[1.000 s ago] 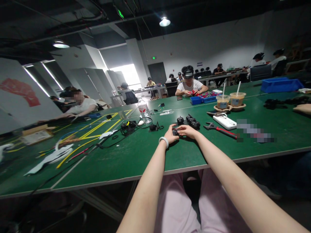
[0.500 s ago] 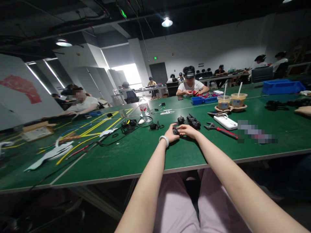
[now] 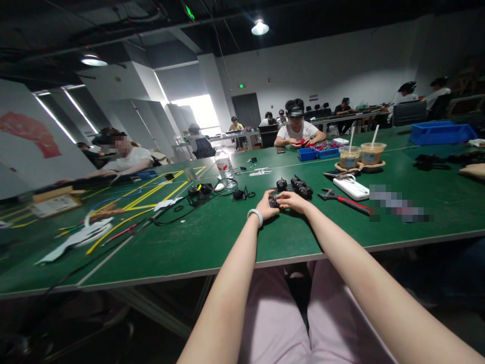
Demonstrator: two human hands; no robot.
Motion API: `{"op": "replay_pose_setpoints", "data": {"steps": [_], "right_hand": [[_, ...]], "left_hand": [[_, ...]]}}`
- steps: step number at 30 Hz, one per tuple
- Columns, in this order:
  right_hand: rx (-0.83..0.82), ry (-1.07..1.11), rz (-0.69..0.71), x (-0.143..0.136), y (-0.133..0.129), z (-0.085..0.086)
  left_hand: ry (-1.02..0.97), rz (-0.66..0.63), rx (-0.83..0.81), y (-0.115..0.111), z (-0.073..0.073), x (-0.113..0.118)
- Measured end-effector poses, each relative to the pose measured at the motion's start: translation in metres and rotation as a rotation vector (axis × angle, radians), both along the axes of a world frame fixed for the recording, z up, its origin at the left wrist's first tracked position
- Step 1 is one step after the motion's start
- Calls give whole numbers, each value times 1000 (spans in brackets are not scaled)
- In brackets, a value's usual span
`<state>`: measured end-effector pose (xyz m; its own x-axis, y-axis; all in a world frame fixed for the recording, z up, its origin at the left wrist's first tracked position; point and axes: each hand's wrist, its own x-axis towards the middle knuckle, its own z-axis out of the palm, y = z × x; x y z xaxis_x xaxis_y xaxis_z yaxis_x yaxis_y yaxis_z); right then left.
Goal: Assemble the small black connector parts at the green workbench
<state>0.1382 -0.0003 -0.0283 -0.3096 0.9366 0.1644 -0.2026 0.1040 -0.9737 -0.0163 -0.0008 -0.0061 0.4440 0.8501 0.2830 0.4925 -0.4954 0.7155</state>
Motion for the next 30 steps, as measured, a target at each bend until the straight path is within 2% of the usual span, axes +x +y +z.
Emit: {"op": "replay_pose_setpoints", "data": {"steps": [12, 25, 30], "right_hand": [[31, -91, -21, 0, 3, -3], [212, -479, -197, -7, 2, -4], [236, -550, -265, -9, -4, 0]], "left_hand": [[9, -14, 6, 2, -4, -1], [-4, -13, -2, 2, -4, 0], [-31, -73, -46, -1, -3, 1]]}}
